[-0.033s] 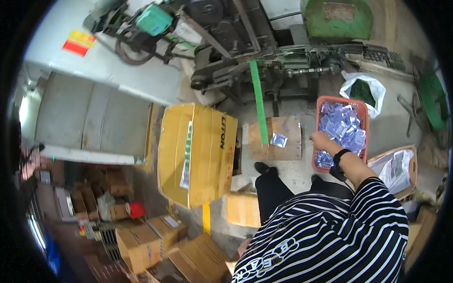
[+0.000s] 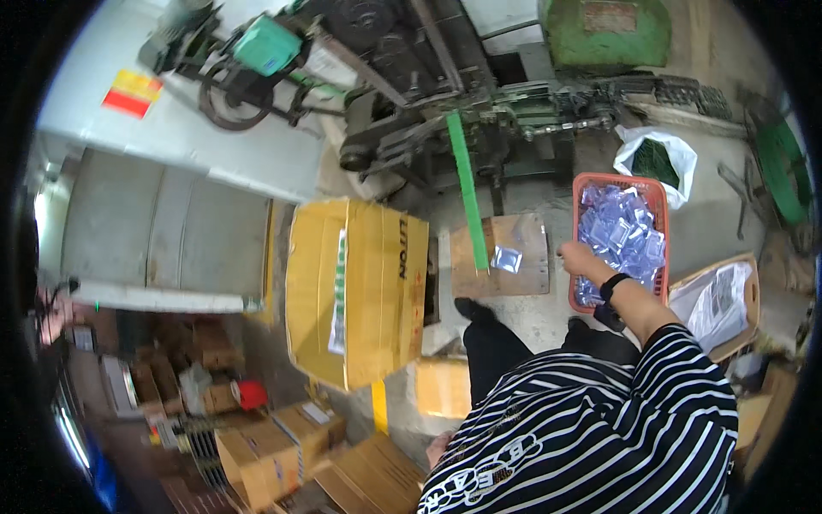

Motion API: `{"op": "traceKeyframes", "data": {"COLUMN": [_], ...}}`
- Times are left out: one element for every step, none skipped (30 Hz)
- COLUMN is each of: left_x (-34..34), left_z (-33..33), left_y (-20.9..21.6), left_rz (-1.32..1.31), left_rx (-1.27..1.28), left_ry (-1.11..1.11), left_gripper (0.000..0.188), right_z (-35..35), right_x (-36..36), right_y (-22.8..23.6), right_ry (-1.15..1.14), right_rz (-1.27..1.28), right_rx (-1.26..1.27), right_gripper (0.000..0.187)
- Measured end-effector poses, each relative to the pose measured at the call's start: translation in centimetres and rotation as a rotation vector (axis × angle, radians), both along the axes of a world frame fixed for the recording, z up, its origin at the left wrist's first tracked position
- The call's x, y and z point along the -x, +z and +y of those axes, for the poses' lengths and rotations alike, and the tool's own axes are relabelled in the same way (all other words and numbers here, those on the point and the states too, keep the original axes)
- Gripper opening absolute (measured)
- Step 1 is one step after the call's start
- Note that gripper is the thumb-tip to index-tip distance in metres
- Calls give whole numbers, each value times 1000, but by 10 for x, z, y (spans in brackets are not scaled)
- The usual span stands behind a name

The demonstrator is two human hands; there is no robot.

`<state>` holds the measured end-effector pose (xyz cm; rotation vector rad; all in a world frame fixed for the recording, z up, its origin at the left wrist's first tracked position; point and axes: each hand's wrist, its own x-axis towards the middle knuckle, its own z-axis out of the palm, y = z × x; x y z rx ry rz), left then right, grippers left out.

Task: The person sits at a table and repeatedly scoops small yellow components from a pile into clear plastic bags. They then place the filled bags into a cardboard box. Later, the person moves to a machine and places green packaged items into a large cardboard box.

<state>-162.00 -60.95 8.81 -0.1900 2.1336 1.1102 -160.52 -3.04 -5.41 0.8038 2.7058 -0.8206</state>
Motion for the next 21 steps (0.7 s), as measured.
{"op": "traceKeyframes", "data": {"left_x": [45,94,143,188,233,283,324,356,380,401,414,418,419,417,412,403,392,380,365,350,339], "left_z": [3,11,21,27,43,58,78,107,137,159,178,196,212,223,233,240,246,251,252,251,246], "left_y": [6,8,13,17,15,17,15,22,27,23,17,12,8,1,-11,-24,-38,-53,-68,-80,-95], "left_rz": [18,12,-164,-125,-90,-14,41,41,42,71,105,83,69,60,7,-45,-92,-154,-215,-271,-340], "left_rx": [-3,-26,-61,-72,-109,-103,-101,-189,-273,-347,-423,-446,-480,-516,-543,-569,-604,-635,-666,-691,-693], "left_ry": [13,48,227,187,144,47,-40,-72,-97,-89,-80,-99,-115,-121,-165,-205,-247,-307,-363,-415,-459], "left_gripper": [20,20,19,19,19,18,17,17,17,18,20,22,24,26,25,25,25,25,25,28,27], "right_z": [-11,-26,-48,-70,-84,-92,-91,-97,-107,-114,-114,-115,-117,-119,-125,-130,-129,-133,-137,-139,-139], "right_x": [17,39,53,66,77,88,93,101,109,116,120,123,127,130,131,132,134,134,132,130,131], "right_y": [-8,-9,-13,-22,-29,-36,-40,-45,-53,-56,-54,-50,-46,-42,-42,-42,-42,-46,-52,-57,-59], "right_ry": [-47,-104,-172,-265,-359,-442,-476,-501,-522,-479,-435,-391,-391,-380,-373,-329,-281,-241,-203,-168,-129], "right_rz": [-14,-32,-57,37,134,222,255,282,311,262,219,185,194,206,211,252,298,336,291,248,215], "right_rx": [17,30,52,47,12,-23,-75,-115,-149,-187,-224,-271,-295,-320,-341,-438,-544,-644,-676,-712,-761], "right_gripper": [27,28,28,28,27,27,27,26,26,25,23,22,20,19,17,16,15,15,15,15,15]}}
